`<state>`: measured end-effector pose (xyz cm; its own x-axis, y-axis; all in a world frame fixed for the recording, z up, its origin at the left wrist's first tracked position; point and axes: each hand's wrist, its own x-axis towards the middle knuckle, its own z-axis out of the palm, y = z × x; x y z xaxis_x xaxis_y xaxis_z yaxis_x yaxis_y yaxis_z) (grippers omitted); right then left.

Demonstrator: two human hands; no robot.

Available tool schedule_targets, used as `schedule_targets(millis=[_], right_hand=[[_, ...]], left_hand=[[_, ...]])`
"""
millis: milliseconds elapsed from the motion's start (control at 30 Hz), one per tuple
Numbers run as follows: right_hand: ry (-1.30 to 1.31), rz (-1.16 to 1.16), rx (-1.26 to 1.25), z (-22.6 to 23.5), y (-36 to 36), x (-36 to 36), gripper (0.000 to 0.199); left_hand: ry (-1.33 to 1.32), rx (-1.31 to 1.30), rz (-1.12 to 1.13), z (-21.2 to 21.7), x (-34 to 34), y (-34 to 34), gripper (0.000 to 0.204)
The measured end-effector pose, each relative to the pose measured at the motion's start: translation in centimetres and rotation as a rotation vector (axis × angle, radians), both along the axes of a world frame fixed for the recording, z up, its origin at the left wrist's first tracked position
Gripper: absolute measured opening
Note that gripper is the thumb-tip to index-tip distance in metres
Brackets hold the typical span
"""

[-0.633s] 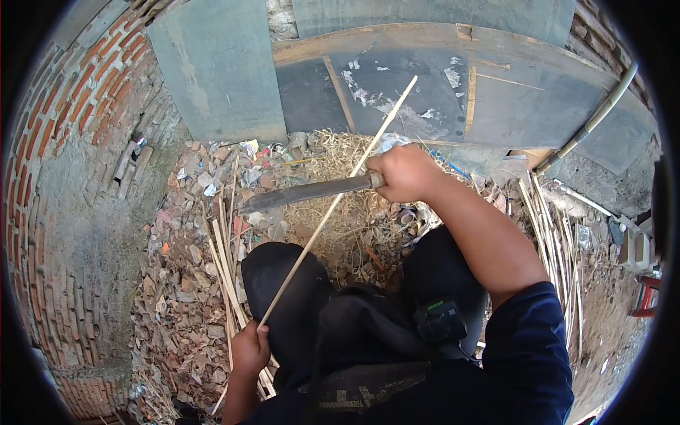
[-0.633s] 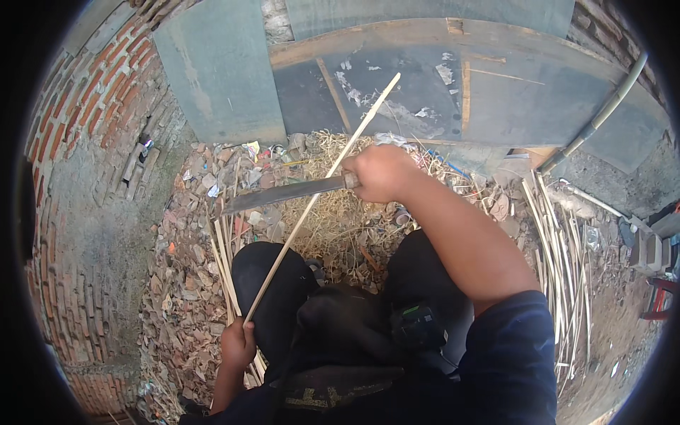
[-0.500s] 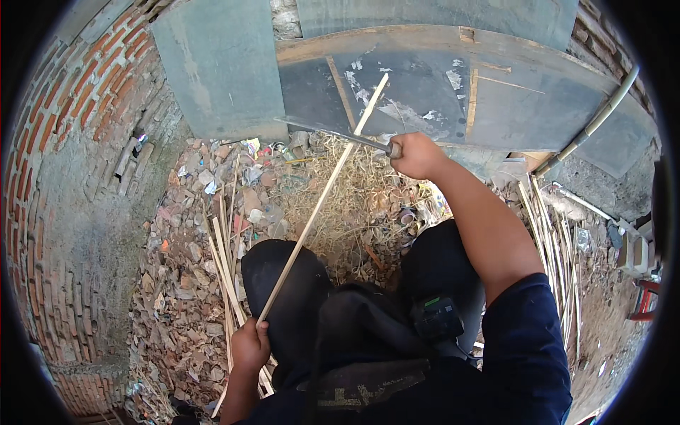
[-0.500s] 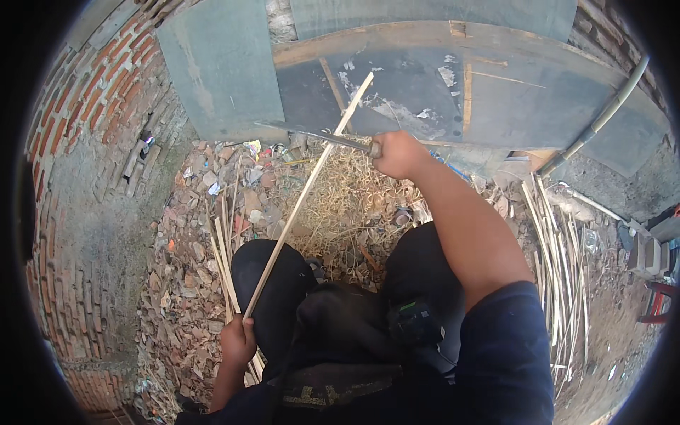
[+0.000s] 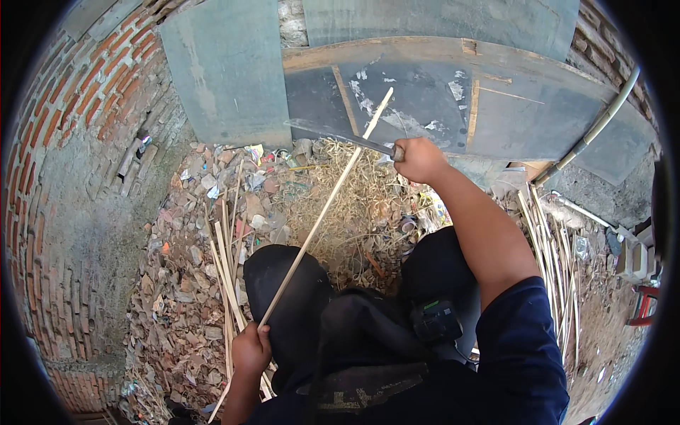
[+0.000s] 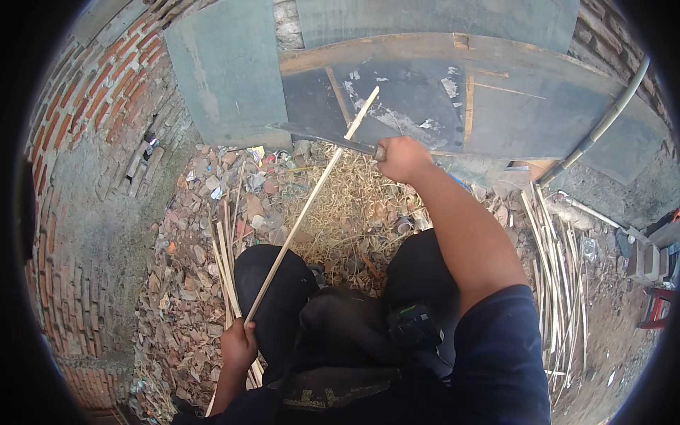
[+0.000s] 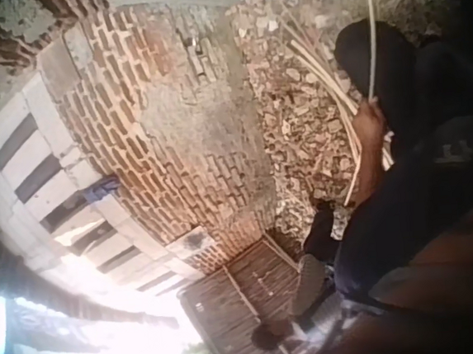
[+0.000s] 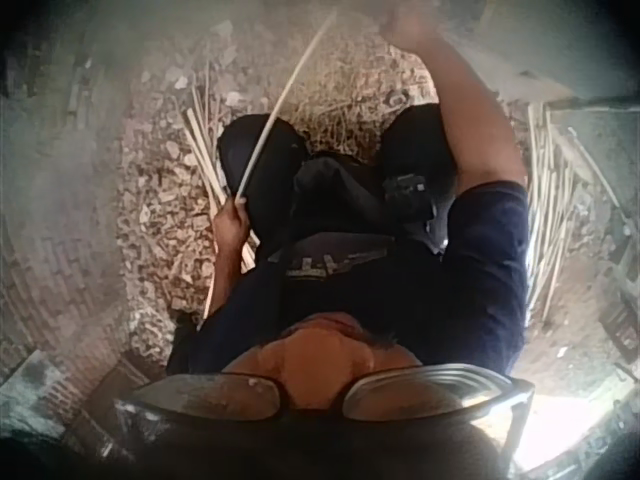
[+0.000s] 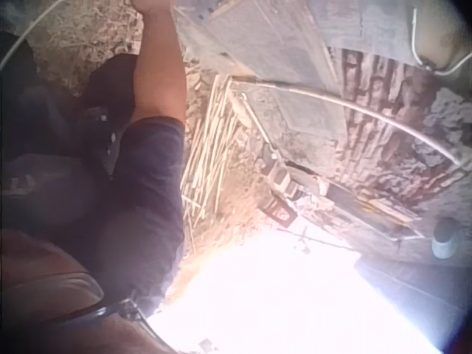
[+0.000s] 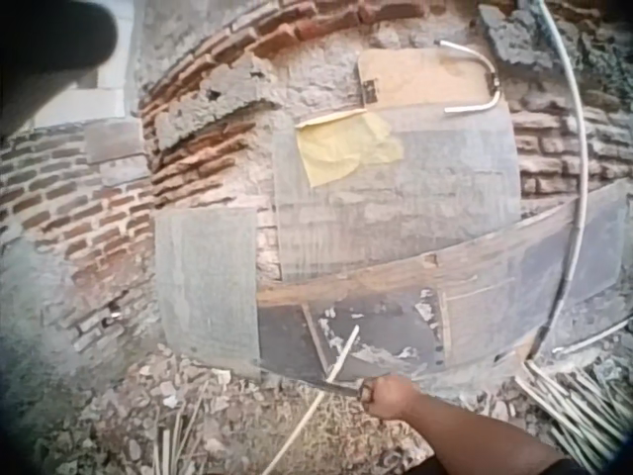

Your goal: The person holds a bamboo stick with one hand and shaves it along its length using a knife.

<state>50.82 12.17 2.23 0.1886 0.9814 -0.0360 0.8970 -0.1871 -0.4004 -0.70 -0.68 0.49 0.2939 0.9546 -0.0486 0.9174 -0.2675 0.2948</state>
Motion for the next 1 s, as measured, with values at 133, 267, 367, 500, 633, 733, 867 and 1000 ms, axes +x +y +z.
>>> schedule_targets(millis=[133,267,367,500,633,733,867,1000], right_hand=[[-0.017,0.003,0.021,1.0,-0.3,-1.7,0.032],[-0.106,0.228,0.012,3.5,-1.4,-5.1,0.027],[-0.239,0.429,0.009,3.8,-1.4,-5.4,0.020],[0.045,-0.012,0.093,0.4,-0.3,1.1,0.027],[0.084,-0.121,0.092,-0.8,-0.1,1.3,0.036],[0.048,-0.014,0.093,1.7,-1.3,-1.0,0.035],[-0.102,0.290,0.021,3.7,-1.9,-4.3,0.031],[-0.063,0.294,-0.032,3.4,-0.6,-3.3,0.029]], left_hand=[[-0.008,-0.058,0.009,0.4,-0.4,-0.4,0.030],[-0.039,-0.061,0.010,0.0,-0.3,-0.5,0.029],[-0.030,-0.047,0.020,-0.2,-0.3,-0.5,0.029],[-0.029,0.026,0.006,-0.8,-0.1,-0.3,0.029],[0.037,0.019,-0.010,-0.2,-0.4,-0.4,0.030],[0.000,-0.025,-0.001,0.0,-0.3,-0.7,0.030],[-0.042,-0.039,-0.007,0.2,0.2,-0.4,0.029],[-0.037,-0.009,-0.010,0.1,-0.4,-0.4,0.030]])
